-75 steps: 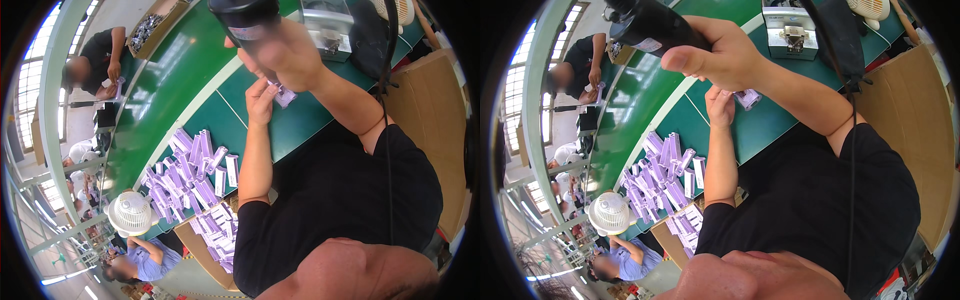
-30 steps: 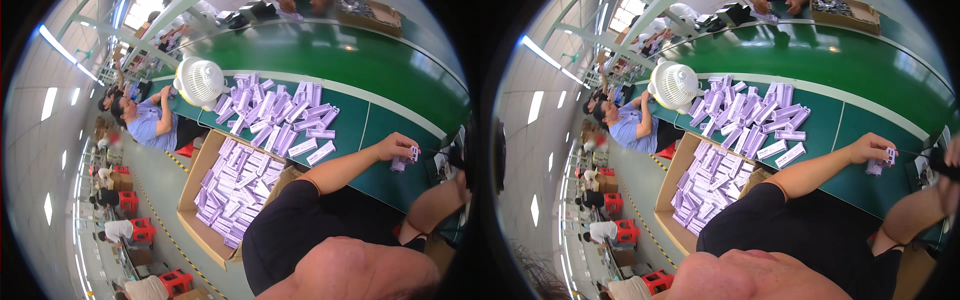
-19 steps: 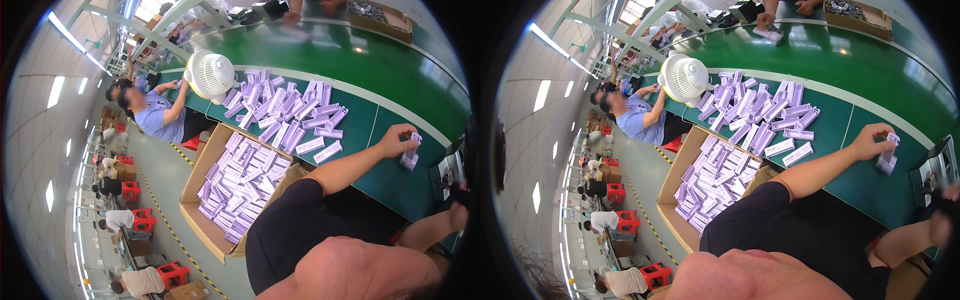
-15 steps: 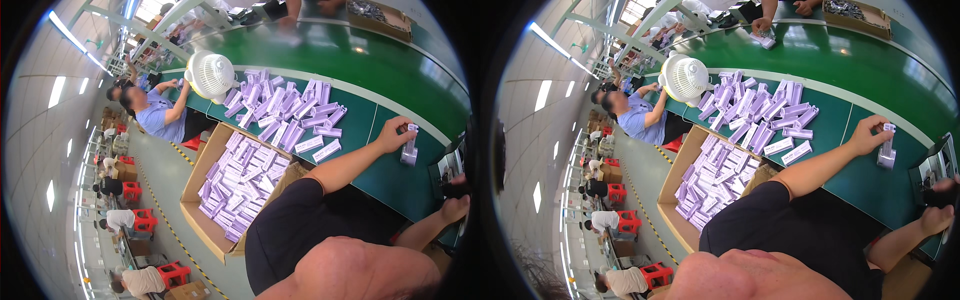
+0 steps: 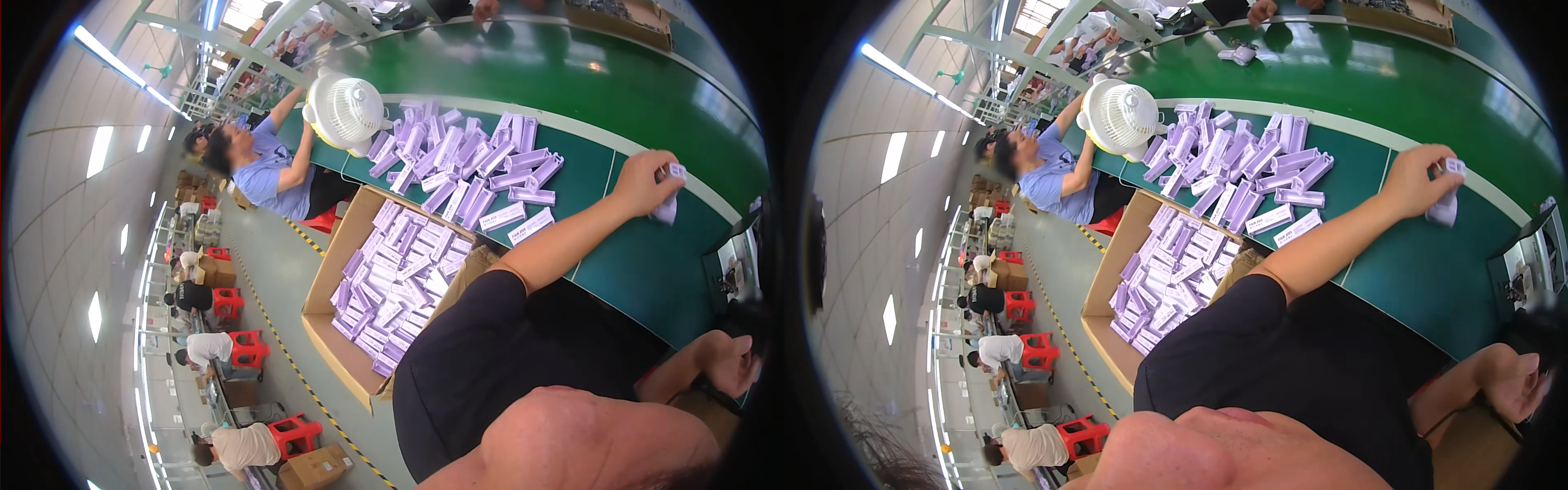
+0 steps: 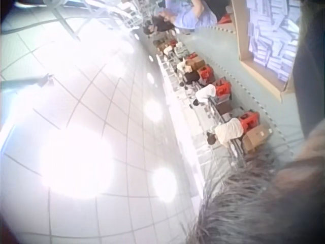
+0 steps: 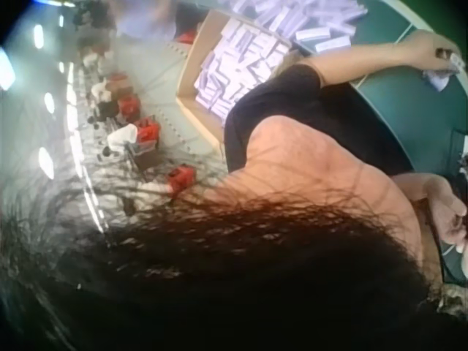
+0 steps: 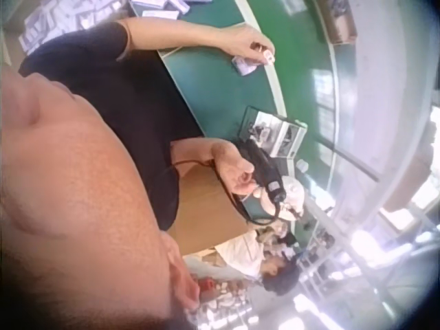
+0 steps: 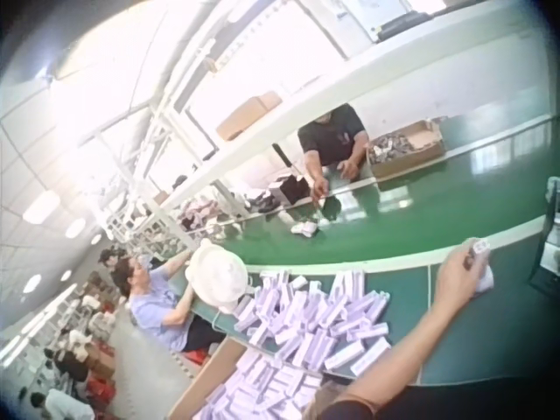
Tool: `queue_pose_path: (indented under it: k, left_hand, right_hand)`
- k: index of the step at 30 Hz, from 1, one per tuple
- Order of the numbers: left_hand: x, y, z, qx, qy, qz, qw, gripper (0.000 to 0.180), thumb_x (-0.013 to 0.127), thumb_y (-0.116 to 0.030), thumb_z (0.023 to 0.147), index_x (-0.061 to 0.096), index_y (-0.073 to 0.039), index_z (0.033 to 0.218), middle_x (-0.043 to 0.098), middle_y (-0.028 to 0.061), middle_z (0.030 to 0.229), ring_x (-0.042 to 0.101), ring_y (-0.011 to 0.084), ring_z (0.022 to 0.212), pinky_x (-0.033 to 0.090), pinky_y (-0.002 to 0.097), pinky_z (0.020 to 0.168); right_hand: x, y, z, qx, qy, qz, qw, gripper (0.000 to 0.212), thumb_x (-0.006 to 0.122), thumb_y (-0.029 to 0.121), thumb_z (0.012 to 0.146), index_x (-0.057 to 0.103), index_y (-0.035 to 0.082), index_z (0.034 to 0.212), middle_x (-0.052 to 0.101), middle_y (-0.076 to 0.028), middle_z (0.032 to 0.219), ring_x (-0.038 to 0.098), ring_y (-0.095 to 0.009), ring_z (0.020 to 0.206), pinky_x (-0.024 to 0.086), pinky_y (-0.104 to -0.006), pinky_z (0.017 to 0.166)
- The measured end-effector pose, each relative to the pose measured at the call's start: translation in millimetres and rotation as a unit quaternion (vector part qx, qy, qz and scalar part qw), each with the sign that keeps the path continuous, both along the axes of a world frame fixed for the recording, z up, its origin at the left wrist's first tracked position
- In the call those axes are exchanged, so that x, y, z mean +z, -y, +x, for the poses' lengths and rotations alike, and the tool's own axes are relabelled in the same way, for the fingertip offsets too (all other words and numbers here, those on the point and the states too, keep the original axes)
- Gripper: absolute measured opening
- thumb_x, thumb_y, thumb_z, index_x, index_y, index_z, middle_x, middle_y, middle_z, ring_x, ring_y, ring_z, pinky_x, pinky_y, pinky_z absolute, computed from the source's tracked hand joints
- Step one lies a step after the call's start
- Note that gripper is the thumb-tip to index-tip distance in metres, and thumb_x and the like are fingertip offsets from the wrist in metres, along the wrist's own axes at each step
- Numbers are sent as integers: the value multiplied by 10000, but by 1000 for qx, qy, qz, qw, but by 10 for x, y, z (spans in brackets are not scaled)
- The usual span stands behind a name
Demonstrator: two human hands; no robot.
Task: Assembling electronic components into plastic housings at a factory assembly line.
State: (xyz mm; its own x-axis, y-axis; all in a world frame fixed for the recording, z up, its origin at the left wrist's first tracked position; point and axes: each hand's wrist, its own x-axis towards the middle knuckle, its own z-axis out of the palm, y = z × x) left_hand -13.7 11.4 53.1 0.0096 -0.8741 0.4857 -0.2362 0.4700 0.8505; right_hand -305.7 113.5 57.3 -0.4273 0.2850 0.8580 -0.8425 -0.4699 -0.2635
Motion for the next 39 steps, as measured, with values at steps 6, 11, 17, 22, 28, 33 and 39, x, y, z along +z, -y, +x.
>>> queue_pose_path:
  k: [6,11,17,22,28,33,39]
  left_hand:
    - [227,419,31,-14,13,-24,1000,203,780,-153,823,735,-41,985,719,141,843,702,280,752,549,375,699]
    - [257,979,223,91,154,-75,981,314,768,-333,881,763,-94,1084,767,141,924,723,320,749,565,408,708]
    - [73,1636,219,99,190,-12,977,403,731,-345,898,736,-110,1225,764,163,1092,729,374,986,565,431,865]
    - [-258,1996,456,106,226,-8,968,630,701,-287,918,525,-106,1495,752,178,1156,732,369,990,558,431,891]
    - [-219,1795,758,78,349,-91,929,587,685,-273,930,550,-75,1466,705,205,1273,730,356,1053,558,404,948]
    - [339,997,1208,-49,493,79,865,383,683,-320,923,744,-60,1196,759,168,1148,733,341,1038,567,400,916]
    - [295,301,1799,-21,606,208,767,443,787,-389,820,776,-63,1121,771,173,1046,735,355,982,575,434,893]
  right_hand:
    - [-370,-364,935,233,7,299,925,117,661,12,972,684,-1,1087,695,-148,1008,671,-238,847,565,-337,791]
    - [-789,-132,1356,432,17,503,749,205,716,-13,932,704,35,1131,590,23,808,478,-18,633,379,-196,555]
    - [-892,-149,1260,427,34,519,740,213,739,-4,909,707,25,1118,565,14,756,447,-34,577,386,-210,539]
    - [-883,-141,1274,439,38,543,715,176,746,14,907,714,28,1080,569,13,740,450,-41,569,400,-221,540]
    - [-897,-126,1248,432,50,550,713,140,745,25,908,718,28,1046,567,2,741,461,-54,568,407,-230,541]
    - [-851,-129,1232,436,38,557,706,134,743,30,910,718,28,1041,574,1,749,470,-64,570,410,-239,542]
    - [-792,-125,1259,444,45,570,689,122,744,35,911,720,29,1031,579,-4,751,482,-68,581,417,-244,548]
